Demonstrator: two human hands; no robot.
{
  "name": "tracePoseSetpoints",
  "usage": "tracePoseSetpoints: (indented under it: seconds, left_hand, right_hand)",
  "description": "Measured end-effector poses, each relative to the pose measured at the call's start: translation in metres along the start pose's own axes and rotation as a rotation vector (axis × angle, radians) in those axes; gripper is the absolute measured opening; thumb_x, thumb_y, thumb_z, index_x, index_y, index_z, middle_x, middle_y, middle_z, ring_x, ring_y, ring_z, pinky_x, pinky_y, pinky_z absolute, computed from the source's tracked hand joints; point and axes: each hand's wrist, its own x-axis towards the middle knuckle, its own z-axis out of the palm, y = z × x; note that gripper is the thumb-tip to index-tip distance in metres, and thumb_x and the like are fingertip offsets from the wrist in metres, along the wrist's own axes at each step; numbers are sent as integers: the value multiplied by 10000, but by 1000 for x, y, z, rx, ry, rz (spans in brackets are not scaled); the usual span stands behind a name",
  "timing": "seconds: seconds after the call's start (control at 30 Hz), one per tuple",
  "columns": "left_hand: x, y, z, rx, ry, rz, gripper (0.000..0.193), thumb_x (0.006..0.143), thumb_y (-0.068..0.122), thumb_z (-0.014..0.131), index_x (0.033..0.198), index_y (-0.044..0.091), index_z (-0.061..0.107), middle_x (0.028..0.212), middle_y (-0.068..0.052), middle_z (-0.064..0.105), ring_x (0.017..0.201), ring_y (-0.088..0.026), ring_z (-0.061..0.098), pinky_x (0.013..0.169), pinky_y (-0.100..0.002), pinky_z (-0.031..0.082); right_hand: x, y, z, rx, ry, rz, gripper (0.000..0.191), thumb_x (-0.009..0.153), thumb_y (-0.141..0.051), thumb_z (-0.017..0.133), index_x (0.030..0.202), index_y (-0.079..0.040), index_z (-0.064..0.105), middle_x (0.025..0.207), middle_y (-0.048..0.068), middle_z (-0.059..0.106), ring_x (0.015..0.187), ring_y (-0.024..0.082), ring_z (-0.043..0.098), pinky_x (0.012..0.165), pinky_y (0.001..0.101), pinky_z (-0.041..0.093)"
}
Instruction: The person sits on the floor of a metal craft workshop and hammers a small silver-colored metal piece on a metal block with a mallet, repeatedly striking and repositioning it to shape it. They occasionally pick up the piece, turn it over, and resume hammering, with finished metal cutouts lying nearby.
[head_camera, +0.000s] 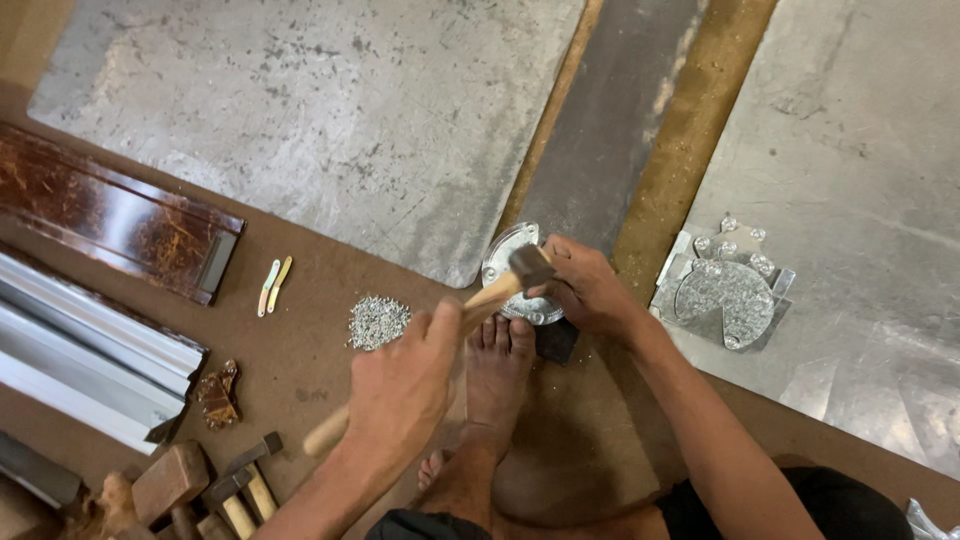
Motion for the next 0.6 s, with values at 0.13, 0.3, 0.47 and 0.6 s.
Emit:
tracePoseSetpoints:
  seconds: [0.13, 0.3, 0.47, 0.6]
  left_hand:
    - [-18, 0, -14, 54, 111, 7, 424, 748, 60, 736, 1159, 43, 634, 830, -111, 716, 516, -280, 685, 403, -438, 528]
    - [-34, 12, -25, -266, 474, 64, 168, 844, 105, 748, 981, 106, 651, 841, -46, 688, 616, -180, 711, 530, -345, 562]
    - [-22, -8, 9, -98, 143, -23, 229, 840, 105, 694, 1054, 90, 612, 889, -112, 741, 601, -295, 716, 516, -446, 542]
    - [-56, -59, 80, 12, -78, -292, 307, 919, 215, 641, 1177, 127, 500, 929, -173, 745, 678, -424, 716, 562, -557, 525]
  right_hand:
    - [3, -3, -2, 99, 14, 0, 111, 1034, -86, 559, 1076, -40, 650, 981, 119, 628, 883, 289, 643, 834, 363, 537]
    - [5, -3, -7, 363, -76, -47, 167, 922, -121, 729, 1021, -38, 624, 903, 72, 549, 835, 231, 639, 962, 410, 564]
    - [3, -6, -6, 74, -103, -16, 223, 900, -54, 681, 1118, -34, 719, 883, 64, 616, 806, 213, 635, 759, 365, 549]
    - [2, -12, -3, 410, -2, 90, 66, 979, -23, 623, 996, -67, 669, 911, 27, 611, 940, 187, 695, 925, 384, 550]
